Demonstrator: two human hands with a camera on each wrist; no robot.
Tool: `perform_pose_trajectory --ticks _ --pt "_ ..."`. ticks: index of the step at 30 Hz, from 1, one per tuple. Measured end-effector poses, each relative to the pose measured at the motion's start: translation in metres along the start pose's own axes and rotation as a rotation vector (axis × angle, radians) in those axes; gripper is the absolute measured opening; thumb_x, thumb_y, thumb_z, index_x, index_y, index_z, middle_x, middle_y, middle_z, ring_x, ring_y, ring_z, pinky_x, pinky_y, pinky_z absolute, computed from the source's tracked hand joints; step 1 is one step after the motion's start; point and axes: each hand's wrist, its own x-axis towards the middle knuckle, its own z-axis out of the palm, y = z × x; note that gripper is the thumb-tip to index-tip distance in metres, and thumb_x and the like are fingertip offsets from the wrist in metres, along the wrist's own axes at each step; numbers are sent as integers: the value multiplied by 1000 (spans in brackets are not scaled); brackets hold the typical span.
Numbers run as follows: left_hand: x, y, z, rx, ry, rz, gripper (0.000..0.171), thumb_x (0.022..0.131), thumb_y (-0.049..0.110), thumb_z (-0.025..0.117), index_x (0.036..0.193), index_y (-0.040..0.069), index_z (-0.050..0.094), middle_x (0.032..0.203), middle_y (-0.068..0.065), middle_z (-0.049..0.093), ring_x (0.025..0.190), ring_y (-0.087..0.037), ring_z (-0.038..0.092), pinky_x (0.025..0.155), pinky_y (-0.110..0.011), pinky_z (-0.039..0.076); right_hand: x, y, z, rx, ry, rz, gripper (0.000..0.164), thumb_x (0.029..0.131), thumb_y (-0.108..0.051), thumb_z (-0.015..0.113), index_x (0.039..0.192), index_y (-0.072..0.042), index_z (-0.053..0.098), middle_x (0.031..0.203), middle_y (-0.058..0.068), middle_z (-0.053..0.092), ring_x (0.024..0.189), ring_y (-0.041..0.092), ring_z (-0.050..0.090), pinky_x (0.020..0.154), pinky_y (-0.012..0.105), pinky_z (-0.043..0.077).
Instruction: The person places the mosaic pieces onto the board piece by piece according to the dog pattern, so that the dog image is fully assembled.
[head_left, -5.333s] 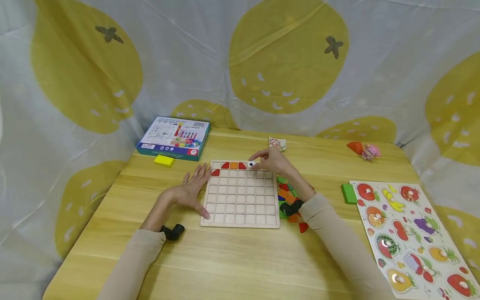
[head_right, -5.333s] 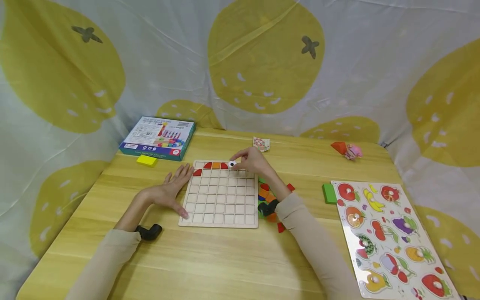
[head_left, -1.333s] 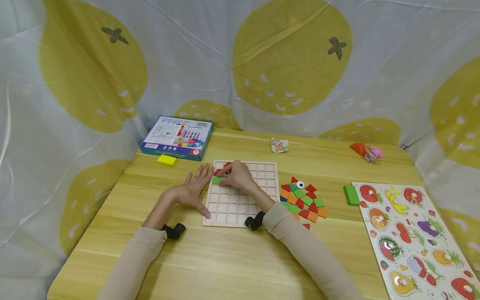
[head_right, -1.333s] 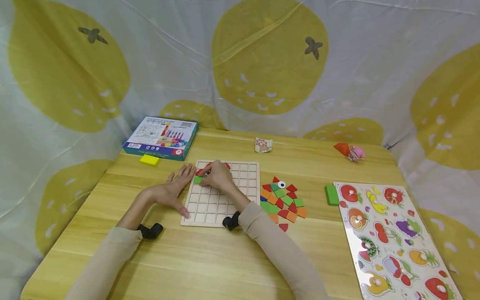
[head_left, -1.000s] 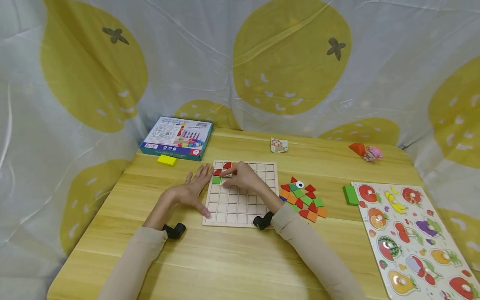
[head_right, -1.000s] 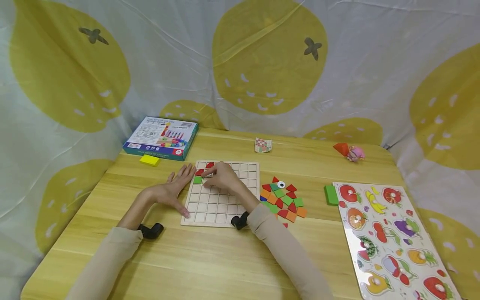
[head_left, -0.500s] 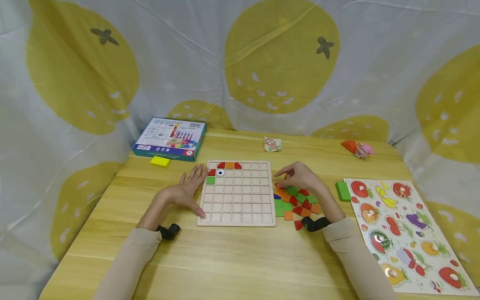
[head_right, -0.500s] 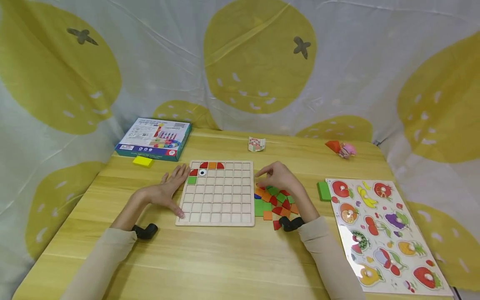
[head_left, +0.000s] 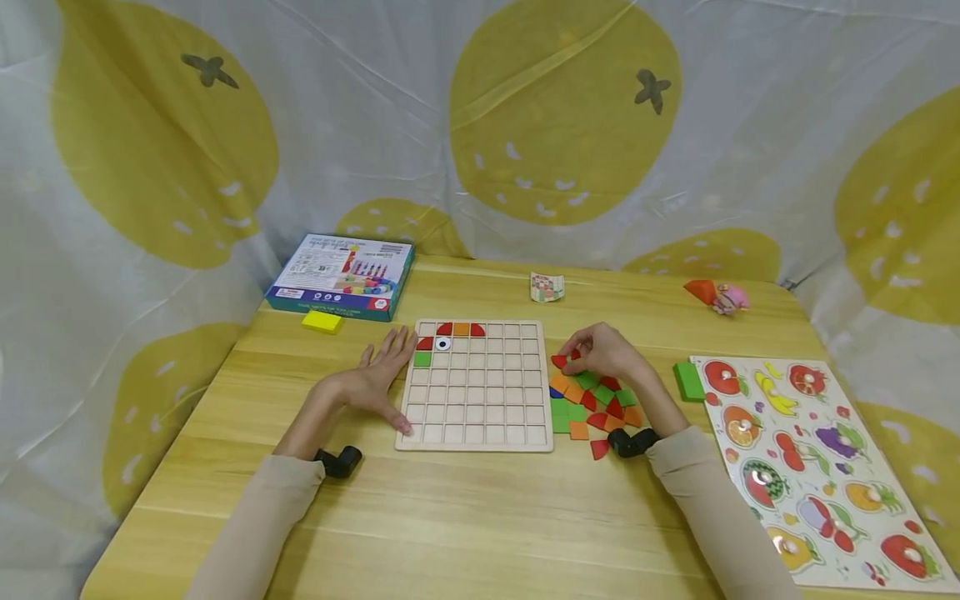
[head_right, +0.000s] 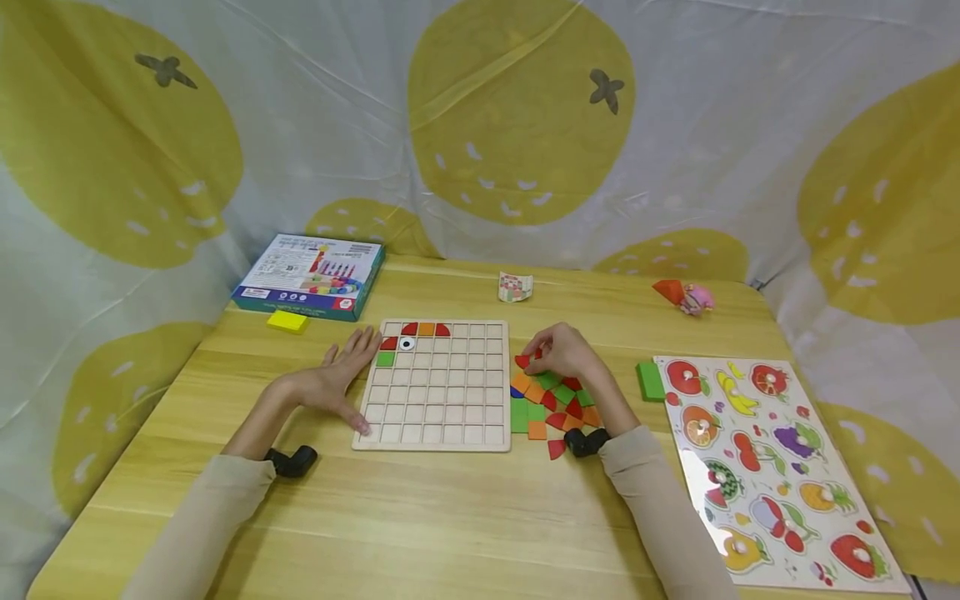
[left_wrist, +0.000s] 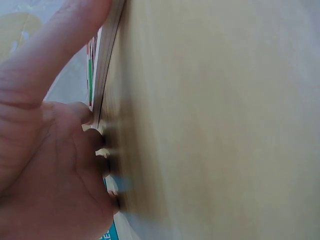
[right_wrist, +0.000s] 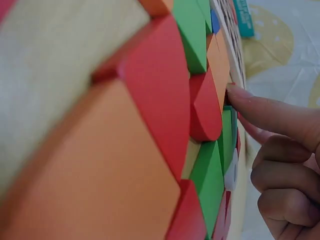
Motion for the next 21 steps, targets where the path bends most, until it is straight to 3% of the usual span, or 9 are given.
perform_pose_trajectory --ticks 3,6,9,14,21 --pt "0 0 0 2 1 2 144 59 55 86 154 12 -14 159 -16 -24 147 -38 -23 116 -64 -13 2 -1 -2 -47 4 -5 22 83 -19 76 101 -6 72 65 6 57 51 14 41 47 23 36" --pt "0 0 0 2 1 2 145 59 55 86 154 12 -14 159 -16 -24 147 -37 -24 116 -64 -13 3 -1 -5 -66 15 -9 23 91 -23 67 105 -4 73 85 13 69 52 13 42 49 24 36" --pt "1 0 0 0 -1 1 145 58 55 86 154 12 -15 160 -16 -25 147 -37 -24 116 -64 -13 3 0 -7 -61 46 11 26 95 -24 61 105 -3 73 99 14 71 51 11 41 50 24 35" --pt "1 -1 0 3 -3 -1 145 59 56 85 154 12 -15 160 -16 -25 147 -37 -24 116 -64 -13 4 3 -7 -74 86 52 27 94 -28 63 98 -5 75 83 11 70 46 9 37 47 23 33" --pt "0 0 -1 2 -6 -3 145 59 55 86 154 12 -15 159 -16 -25 147 -37 -24 116 -64 -13 2 -3 -9 -150 61 42 21 86 -27 72 92 -7 75 65 3 60 48 12 40 47 25 35"
